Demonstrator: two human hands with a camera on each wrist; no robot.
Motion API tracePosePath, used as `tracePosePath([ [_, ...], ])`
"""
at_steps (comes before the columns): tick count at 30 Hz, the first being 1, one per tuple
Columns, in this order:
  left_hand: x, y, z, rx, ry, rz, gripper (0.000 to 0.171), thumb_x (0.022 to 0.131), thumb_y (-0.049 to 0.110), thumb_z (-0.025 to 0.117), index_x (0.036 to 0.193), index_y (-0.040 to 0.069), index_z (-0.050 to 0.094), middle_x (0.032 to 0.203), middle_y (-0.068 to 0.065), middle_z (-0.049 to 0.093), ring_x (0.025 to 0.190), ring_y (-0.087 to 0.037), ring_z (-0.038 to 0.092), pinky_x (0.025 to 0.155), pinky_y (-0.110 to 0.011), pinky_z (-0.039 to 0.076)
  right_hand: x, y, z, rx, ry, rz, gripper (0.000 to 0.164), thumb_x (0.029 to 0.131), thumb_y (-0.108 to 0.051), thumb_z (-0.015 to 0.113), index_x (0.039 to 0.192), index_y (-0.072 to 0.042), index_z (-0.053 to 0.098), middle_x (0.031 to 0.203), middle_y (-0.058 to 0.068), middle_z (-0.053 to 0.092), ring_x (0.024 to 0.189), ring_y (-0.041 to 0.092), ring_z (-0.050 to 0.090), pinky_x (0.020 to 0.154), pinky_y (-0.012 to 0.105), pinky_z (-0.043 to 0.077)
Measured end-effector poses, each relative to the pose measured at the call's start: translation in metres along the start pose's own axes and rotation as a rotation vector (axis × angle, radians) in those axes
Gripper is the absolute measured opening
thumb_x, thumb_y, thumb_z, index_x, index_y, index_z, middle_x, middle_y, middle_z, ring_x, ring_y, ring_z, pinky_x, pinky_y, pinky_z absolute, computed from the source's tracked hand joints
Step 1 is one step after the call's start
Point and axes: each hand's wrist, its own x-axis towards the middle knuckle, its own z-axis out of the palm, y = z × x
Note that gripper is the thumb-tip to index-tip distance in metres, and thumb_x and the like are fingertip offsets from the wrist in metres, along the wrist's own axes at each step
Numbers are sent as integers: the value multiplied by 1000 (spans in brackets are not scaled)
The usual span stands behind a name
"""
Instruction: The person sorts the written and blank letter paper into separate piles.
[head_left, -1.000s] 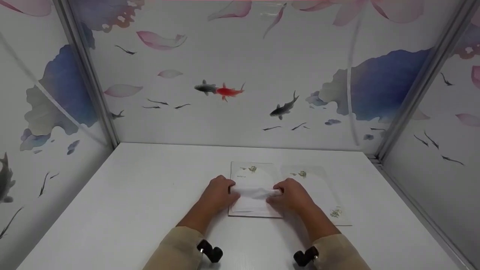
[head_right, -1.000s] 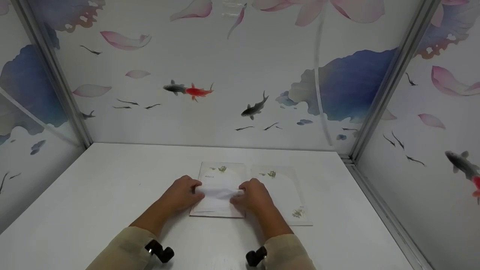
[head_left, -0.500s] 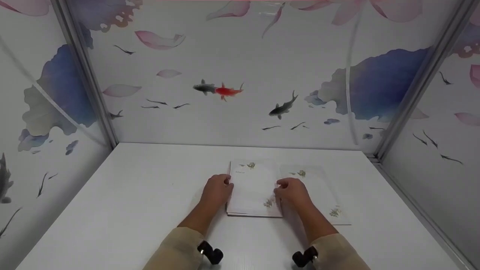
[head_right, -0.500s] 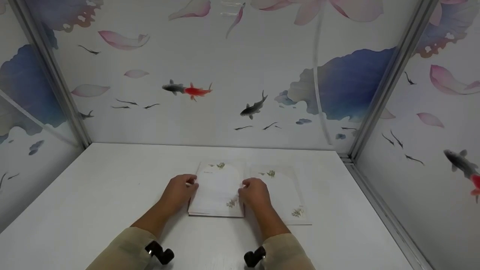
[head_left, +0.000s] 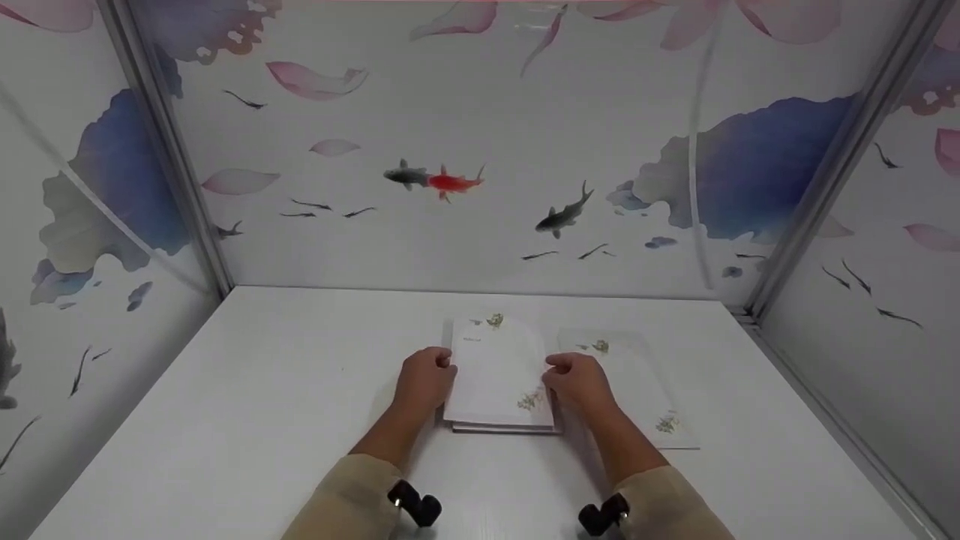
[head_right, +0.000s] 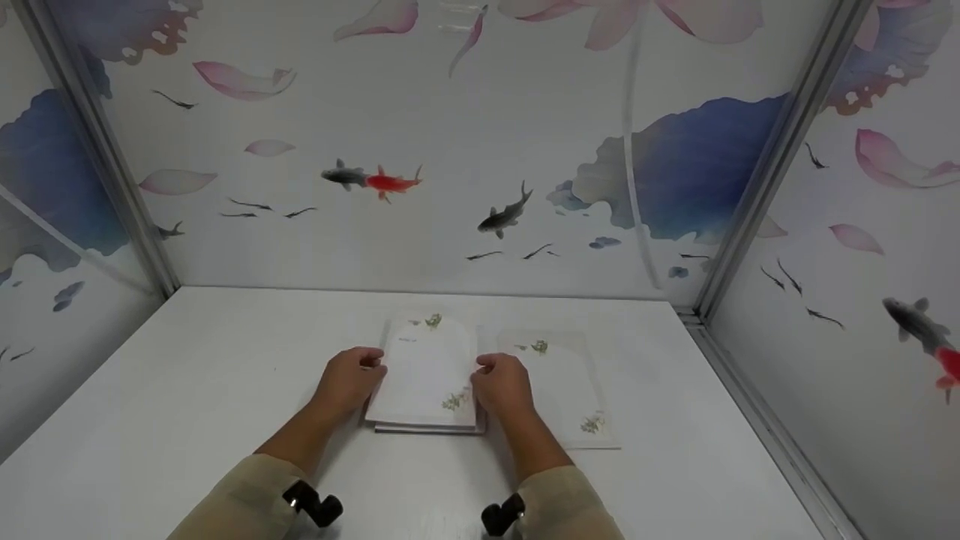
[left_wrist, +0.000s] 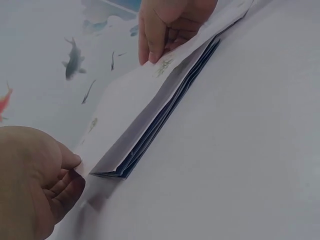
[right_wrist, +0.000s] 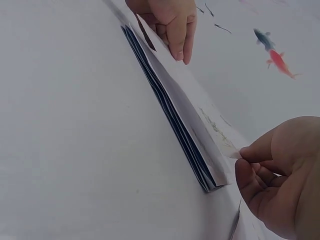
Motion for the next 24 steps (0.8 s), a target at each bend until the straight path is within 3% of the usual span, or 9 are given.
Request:
tracePosePath([
  [9,4,-12,-23,34,42,3,34,107,21,63,139,12,70,131,-9,73,125,-26,67,112,-46,56,-6,-16,21,97,-23,-18,35,100,-15,71,135,-11,73,113,10,73,96,22,69,79,28,60],
  [24,8,-52,-84,22,32,-6,37,107,21,58,141,9,69,137,-14,70,130,-31,63,114,-49,53,-20,-50,75,173,-84,-15,34,100,-14,70,134,-12,73,108,7,73,90,20,71,72,28,59],
])
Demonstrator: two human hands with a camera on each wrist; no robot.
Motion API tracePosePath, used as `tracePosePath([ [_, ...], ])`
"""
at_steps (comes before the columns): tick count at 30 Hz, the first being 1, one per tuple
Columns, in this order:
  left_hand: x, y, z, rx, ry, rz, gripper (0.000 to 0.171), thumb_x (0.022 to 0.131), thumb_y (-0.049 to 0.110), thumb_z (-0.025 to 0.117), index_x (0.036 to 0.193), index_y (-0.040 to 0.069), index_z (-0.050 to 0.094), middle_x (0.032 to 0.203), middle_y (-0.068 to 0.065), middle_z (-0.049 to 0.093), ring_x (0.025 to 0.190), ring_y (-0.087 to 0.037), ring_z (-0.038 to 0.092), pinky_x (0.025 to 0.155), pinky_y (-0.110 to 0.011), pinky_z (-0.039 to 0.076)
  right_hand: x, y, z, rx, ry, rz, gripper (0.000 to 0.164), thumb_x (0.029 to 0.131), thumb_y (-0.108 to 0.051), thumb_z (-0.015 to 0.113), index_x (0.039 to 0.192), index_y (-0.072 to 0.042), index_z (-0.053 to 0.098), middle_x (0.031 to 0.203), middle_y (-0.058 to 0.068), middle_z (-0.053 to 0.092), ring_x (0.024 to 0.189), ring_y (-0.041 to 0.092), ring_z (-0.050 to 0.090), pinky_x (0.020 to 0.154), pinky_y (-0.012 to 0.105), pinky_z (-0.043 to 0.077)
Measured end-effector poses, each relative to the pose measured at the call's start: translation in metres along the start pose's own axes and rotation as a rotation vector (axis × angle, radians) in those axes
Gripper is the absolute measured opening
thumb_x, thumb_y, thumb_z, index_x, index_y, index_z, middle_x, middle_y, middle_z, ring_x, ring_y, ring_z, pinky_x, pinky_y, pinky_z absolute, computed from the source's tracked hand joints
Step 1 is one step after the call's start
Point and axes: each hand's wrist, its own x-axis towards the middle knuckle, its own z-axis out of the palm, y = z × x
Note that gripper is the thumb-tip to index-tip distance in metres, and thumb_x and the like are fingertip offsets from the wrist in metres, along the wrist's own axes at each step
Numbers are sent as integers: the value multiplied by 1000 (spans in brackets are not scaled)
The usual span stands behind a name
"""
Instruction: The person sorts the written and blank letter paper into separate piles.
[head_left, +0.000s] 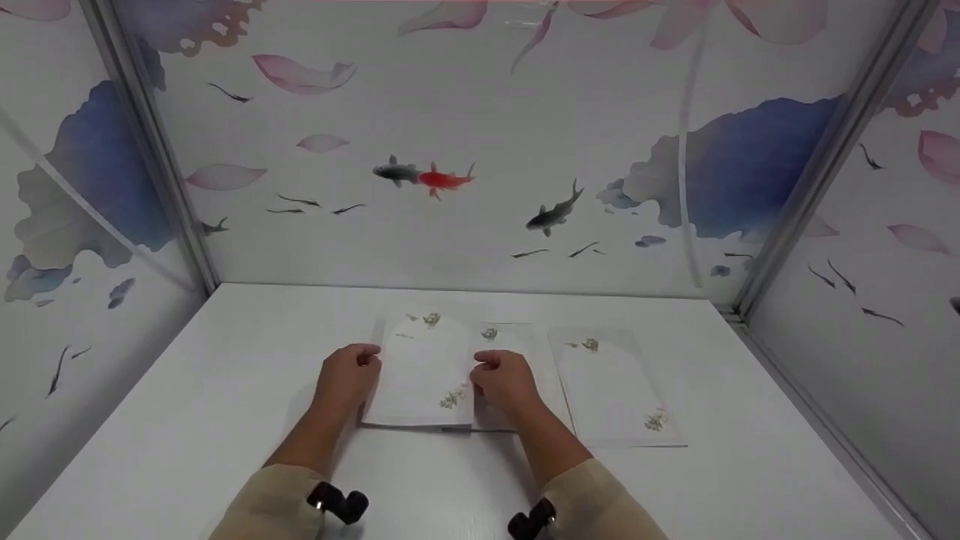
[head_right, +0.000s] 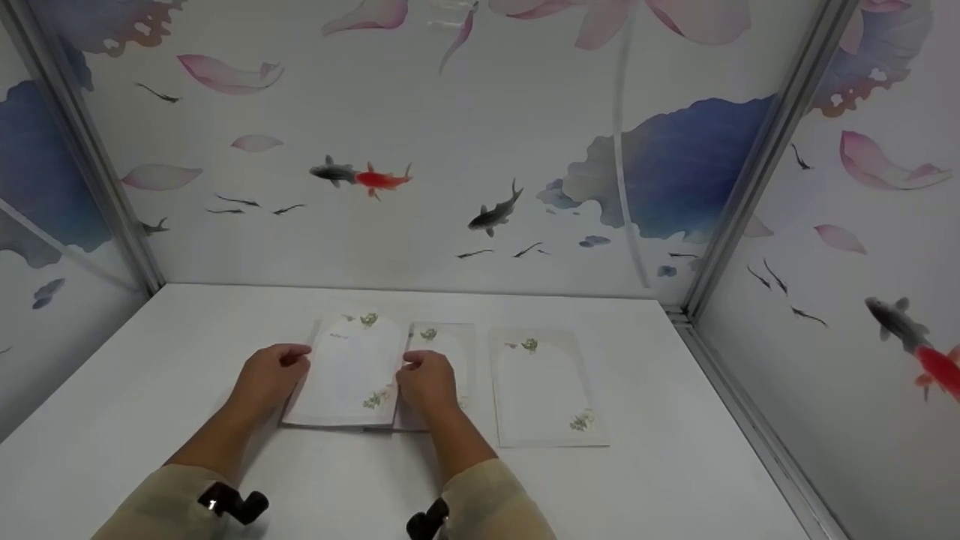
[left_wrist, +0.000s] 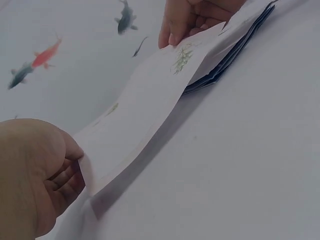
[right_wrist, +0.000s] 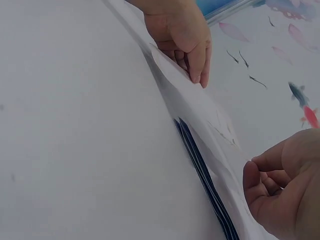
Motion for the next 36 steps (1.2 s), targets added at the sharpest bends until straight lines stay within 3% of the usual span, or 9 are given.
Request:
tracePosePath([
  [8,-2,-19,-28,10,-9,-45,40,108,24,56,145,10,65,143,-16,66,133,-33,60,116,-50,52,-6,-11,25,54,-53,-32,34,99,-11,71,134,-9,73,107,7,75,89,18,72,77,29,63],
  [15,-2,-32,-44,11,-13,-78,42,110,25,56,148,10,62,146,-17,63,133,-33,59,117,-51,52,-13,-17,37,100,-135,-25,35,101,-12,73,136,-9,71,117,6,75,101,16,74,90,31,65],
  [26,-2,-38,-49,83,18,-78,40,110,24,56,146,7,63,144,-20,65,131,-35,61,115,-53,53,-13,-12,44,48,-249,-20,39,102,-20,73,140,-11,69,125,4,73,103,14,75,95,33,64],
  [36,-1,-44,-52,215,37,1,40,110,18,54,144,-1,63,142,-26,66,133,-43,62,113,-58,53,-15,-8,39,44,-312,-75,47,103,-28,71,145,-9,65,129,5,75,111,15,75,98,38,62],
])
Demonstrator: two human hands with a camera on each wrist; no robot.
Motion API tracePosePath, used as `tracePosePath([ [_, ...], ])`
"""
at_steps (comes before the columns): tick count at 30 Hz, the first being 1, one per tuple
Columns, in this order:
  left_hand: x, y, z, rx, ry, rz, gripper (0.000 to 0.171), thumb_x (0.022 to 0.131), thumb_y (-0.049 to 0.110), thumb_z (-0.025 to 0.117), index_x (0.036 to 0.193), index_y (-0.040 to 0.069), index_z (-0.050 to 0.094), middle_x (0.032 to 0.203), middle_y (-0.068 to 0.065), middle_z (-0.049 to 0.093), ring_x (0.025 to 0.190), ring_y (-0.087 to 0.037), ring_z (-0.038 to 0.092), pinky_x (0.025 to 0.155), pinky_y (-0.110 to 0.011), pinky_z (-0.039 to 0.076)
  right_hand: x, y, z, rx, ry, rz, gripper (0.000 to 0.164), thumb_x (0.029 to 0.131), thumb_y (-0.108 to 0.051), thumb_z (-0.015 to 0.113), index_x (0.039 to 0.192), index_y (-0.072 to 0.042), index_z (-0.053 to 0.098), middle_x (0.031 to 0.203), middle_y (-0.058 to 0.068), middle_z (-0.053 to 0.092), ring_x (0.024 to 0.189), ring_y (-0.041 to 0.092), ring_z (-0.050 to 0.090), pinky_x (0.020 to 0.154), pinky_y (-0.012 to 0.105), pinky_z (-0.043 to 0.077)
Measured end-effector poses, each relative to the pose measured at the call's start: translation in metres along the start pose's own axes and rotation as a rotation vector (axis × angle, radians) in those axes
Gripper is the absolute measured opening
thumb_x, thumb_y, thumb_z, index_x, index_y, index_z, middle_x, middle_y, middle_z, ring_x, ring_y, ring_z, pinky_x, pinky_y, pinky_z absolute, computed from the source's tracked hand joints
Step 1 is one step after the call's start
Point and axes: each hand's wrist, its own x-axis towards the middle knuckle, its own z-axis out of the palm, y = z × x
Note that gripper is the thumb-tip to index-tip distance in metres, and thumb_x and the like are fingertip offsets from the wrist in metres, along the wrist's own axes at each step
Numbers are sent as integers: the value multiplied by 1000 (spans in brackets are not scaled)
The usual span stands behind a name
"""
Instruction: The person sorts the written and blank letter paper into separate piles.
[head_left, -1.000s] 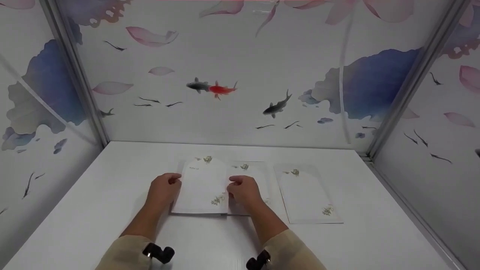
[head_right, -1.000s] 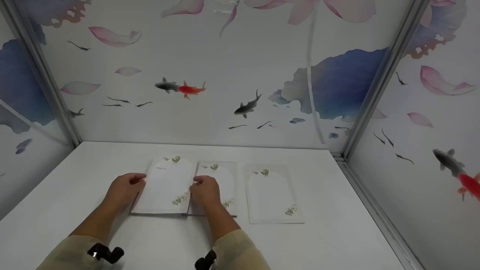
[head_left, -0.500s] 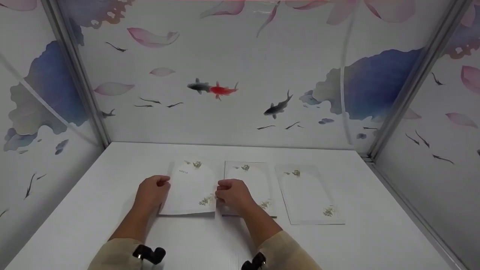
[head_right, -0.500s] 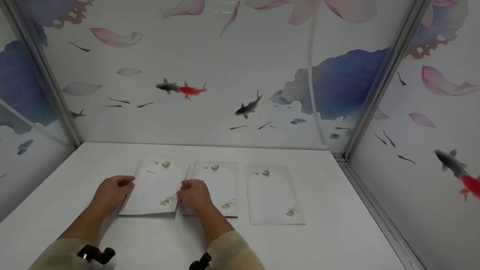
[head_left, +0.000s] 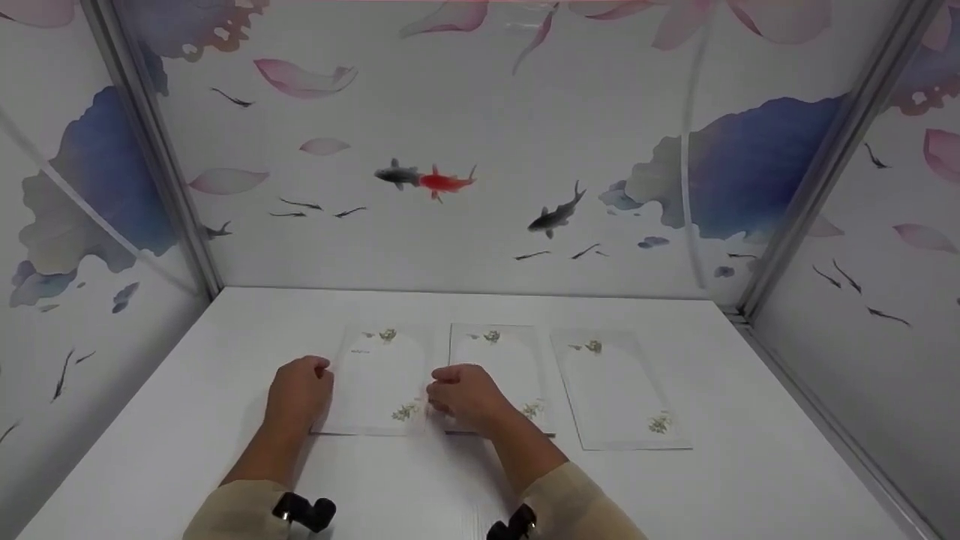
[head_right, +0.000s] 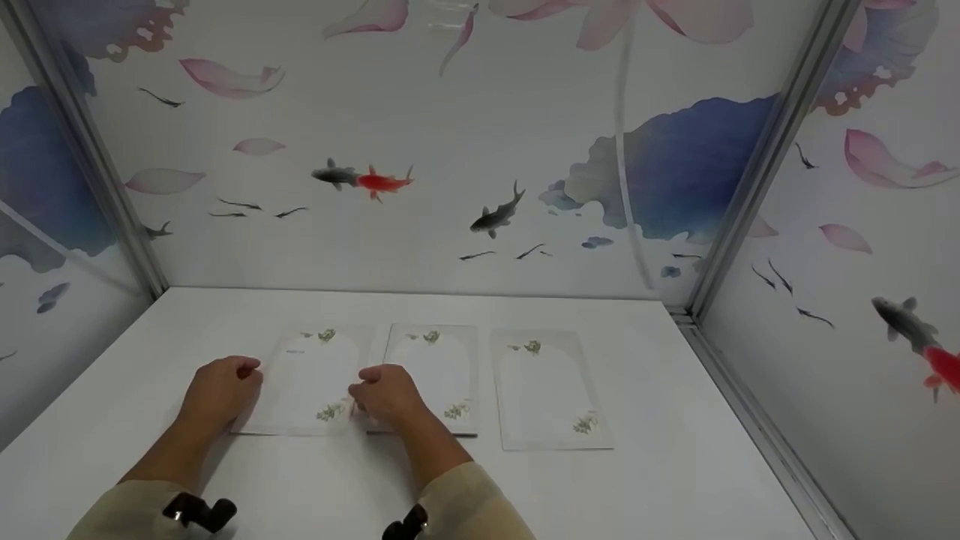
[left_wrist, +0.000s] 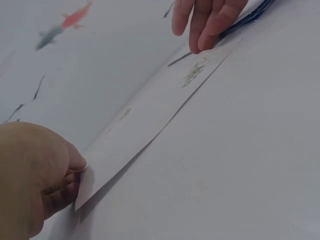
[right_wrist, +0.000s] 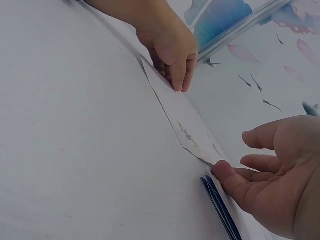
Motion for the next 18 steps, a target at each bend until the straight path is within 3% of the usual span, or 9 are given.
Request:
tracePosePath([
  [4,-2,-2,-2,3,0,21,41,111,19,51,145,-1,62,145,-25,65,138,-42,60,114,-57,52,-1,0,1,13,-11,-26,50,102,-29,71,146,-7,64,130,7,75,113,17,75,95,37,63],
  [8,-4,1,-3,-55,7,-5,45,112,25,49,149,1,59,148,-23,64,140,-42,59,114,-57,53,0,1,0,43,-13,-36,51,103,-32,71,147,-8,63,135,7,73,118,19,74,98,38,63],
  [13,-2,12,2,-128,6,-35,47,112,30,50,150,4,59,147,-20,64,140,-39,59,116,-55,52,2,4,-8,71,10,-22,51,103,-36,71,146,-11,64,135,5,74,115,19,75,97,36,64],
  [18,5,31,17,-189,7,-16,47,109,32,56,147,6,62,144,-18,67,137,-36,61,116,-53,52,3,8,-27,52,46,-47,50,104,-38,71,146,-11,65,134,8,74,111,21,75,94,34,64],
])
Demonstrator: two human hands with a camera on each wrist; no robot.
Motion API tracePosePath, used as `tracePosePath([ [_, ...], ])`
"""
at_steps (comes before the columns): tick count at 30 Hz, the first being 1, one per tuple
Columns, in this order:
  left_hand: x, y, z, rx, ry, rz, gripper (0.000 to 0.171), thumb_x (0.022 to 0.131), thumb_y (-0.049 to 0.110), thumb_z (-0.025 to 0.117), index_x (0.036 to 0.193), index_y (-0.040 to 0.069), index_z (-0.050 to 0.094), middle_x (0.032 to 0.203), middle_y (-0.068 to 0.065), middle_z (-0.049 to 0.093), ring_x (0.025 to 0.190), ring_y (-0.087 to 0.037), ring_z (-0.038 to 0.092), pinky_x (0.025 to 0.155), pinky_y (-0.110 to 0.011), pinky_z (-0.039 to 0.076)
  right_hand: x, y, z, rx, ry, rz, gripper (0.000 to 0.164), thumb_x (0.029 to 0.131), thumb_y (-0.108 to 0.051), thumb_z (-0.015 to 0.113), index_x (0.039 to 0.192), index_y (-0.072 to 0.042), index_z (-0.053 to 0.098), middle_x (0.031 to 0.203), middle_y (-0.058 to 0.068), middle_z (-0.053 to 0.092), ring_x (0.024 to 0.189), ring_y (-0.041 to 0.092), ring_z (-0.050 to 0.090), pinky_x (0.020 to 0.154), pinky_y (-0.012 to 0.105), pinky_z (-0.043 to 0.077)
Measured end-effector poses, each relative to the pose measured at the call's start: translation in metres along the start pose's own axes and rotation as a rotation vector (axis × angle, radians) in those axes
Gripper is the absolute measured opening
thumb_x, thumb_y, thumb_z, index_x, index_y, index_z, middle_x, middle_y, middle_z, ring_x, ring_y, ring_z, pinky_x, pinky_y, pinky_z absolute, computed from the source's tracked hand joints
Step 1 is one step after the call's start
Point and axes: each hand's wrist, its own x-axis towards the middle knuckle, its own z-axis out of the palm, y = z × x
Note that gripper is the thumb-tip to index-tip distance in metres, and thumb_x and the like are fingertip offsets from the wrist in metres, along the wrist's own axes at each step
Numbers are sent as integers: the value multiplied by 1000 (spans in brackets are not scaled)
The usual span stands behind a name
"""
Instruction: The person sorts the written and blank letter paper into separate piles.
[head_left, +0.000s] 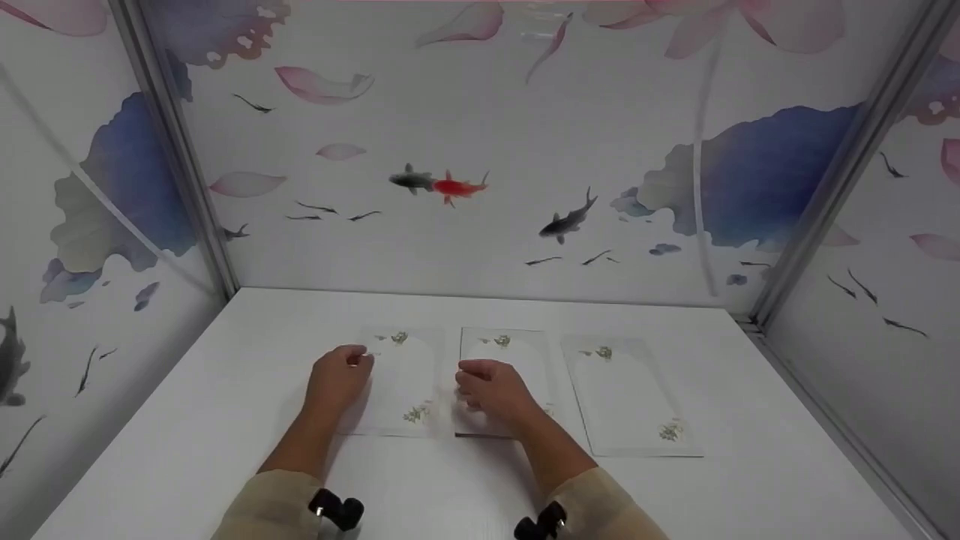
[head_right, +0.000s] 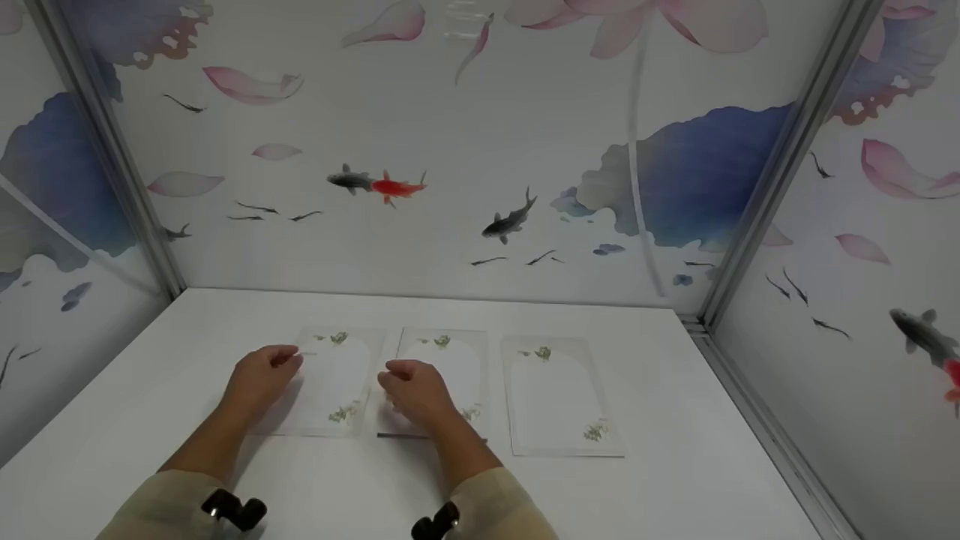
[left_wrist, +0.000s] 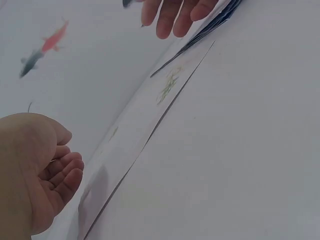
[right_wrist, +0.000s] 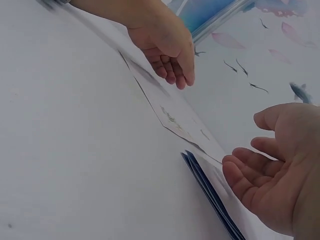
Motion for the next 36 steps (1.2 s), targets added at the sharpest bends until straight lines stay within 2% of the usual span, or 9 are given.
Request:
tracePosePath([
  [6,-1,19,27,-41,-26,40,43,107,30,62,143,9,66,135,-13,71,127,-30,66,110,-48,56,0,4,-27,-12,50,-19,50,105,-39,69,147,-11,64,137,8,73,117,23,74,99,37,64],
  [10,-6,31,44,-56,-46,73,42,106,31,65,141,10,68,130,-9,73,123,-26,67,108,-45,57,-1,9,-49,-38,120,14,48,105,-40,69,146,-15,65,136,7,73,117,24,74,100,40,62],
  [15,-10,46,63,-73,-77,108,41,105,32,66,140,11,69,127,-6,74,121,-25,68,109,-45,57,-3,13,-71,-27,166,31,48,106,-38,68,146,-13,64,136,11,73,116,26,73,102,41,61],
  [23,-16,72,90,-141,-134,69,41,105,34,67,142,16,67,128,-2,72,123,-22,67,109,-42,57,-9,22,-104,-56,194,43,52,105,-40,68,150,-14,61,142,11,70,122,28,71,108,43,58],
  [30,-18,86,102,-150,-157,104,41,106,34,67,142,16,67,130,-2,71,124,-21,66,108,-41,58,-15,31,-129,-117,227,25,53,106,-40,67,151,-14,60,144,9,69,128,26,69,113,45,56],
  [36,-19,84,104,-143,-176,114,46,105,36,67,146,15,64,140,-5,69,134,-25,64,114,-44,55,-16,32,-131,-173,236,11,54,105,-38,68,152,-12,60,148,11,66,134,29,66,114,48,55],
])
